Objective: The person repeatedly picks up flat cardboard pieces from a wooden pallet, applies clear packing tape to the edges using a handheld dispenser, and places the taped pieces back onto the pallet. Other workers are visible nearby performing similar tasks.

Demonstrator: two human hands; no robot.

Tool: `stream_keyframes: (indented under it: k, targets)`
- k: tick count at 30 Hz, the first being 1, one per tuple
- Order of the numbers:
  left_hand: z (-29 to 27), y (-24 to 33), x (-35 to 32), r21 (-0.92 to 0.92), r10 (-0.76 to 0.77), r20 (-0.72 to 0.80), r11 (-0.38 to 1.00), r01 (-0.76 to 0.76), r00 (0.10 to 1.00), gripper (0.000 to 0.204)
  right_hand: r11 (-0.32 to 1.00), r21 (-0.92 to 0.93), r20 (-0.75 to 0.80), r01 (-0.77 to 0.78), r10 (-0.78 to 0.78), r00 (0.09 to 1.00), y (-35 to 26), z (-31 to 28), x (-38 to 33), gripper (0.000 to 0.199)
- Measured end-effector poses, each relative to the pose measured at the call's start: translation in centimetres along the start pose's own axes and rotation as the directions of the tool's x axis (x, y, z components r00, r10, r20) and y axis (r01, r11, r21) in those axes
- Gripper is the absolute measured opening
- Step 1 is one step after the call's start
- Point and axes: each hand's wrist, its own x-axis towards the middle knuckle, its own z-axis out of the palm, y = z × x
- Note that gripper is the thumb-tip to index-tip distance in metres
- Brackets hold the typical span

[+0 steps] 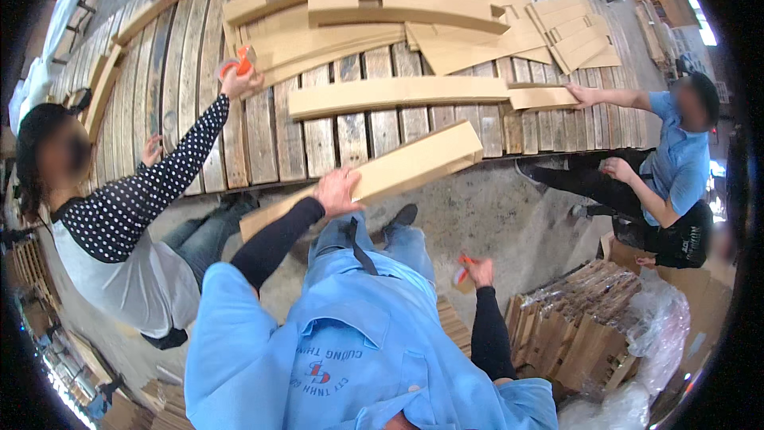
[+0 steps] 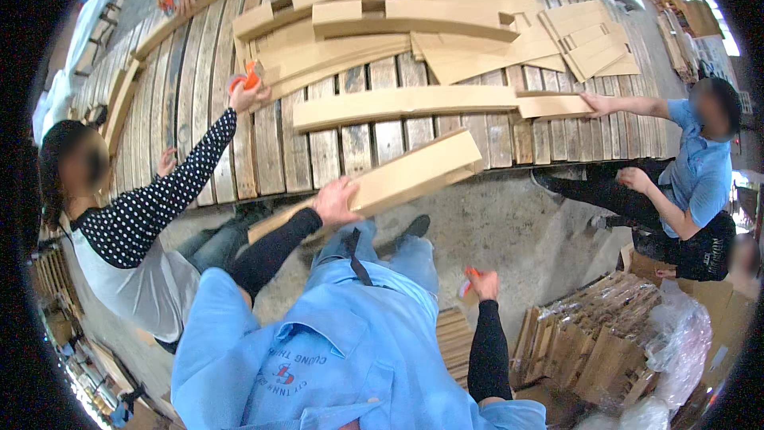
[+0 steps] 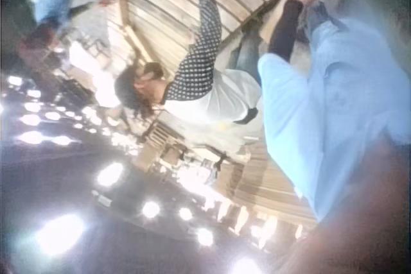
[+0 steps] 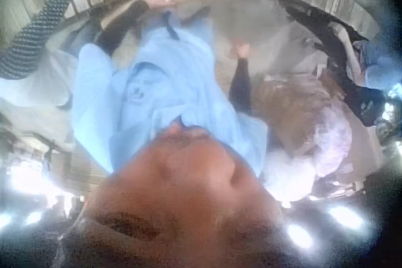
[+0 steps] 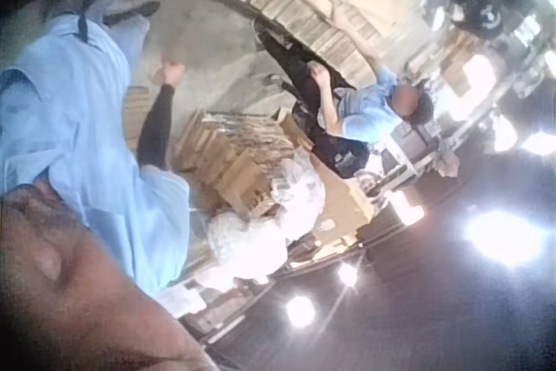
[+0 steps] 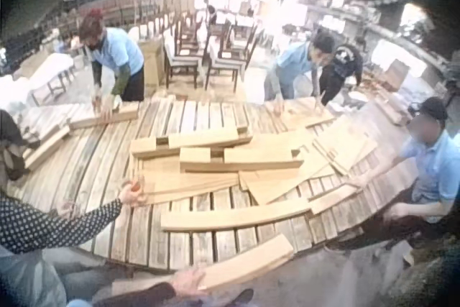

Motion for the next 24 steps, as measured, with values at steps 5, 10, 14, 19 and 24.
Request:
stream_keyframes:
  k: [5, 10, 14, 19, 24]
  targets:
    - [-7.4, 1.7, -2.0, -0.046, -0.064, -0.233, 0.997, 0.055, 0.97, 0.081, 0.932, 0.206, -0.093, -0.299, 0.323, 0.942, 8.7, 5.7, -1.4, 0.042]
    - [-17.8, -0.9, 0.6, -0.147, -0.207, -0.513, 0.977, 0.152, 0.833, 0.076, 0.455, 0.832, 0.03, -0.318, 0.535, 0.844, 13.8, 11.1, 3.2, 0.035]
    - [-26.1, -5.0, 1.4, -0.033, -0.233, -0.616, 0.962, 0.271, 0.753, 0.07, 0.167, 0.9, 0.331, -0.403, 0.34, 0.88, 7.7, 8.8, 5.0, 0.015]
    - [-34.1, -7.7, 3.4, 0.106, -0.222, -0.571, 0.935, 0.34, 0.79, 0.069, 0.324, 0.907, 0.18, -0.27, 0.281, 0.943, -0.4, -0.8, 4.8, 0.008]
    - [-35.5, -9.0, 7.0, 0.333, -0.163, -0.522, 0.865, 0.376, 0.837, 0.07, 0.111, 0.955, 0.225, -0.275, 0.334, 0.915, 0.3, -3.9, 9.1, 0.017]
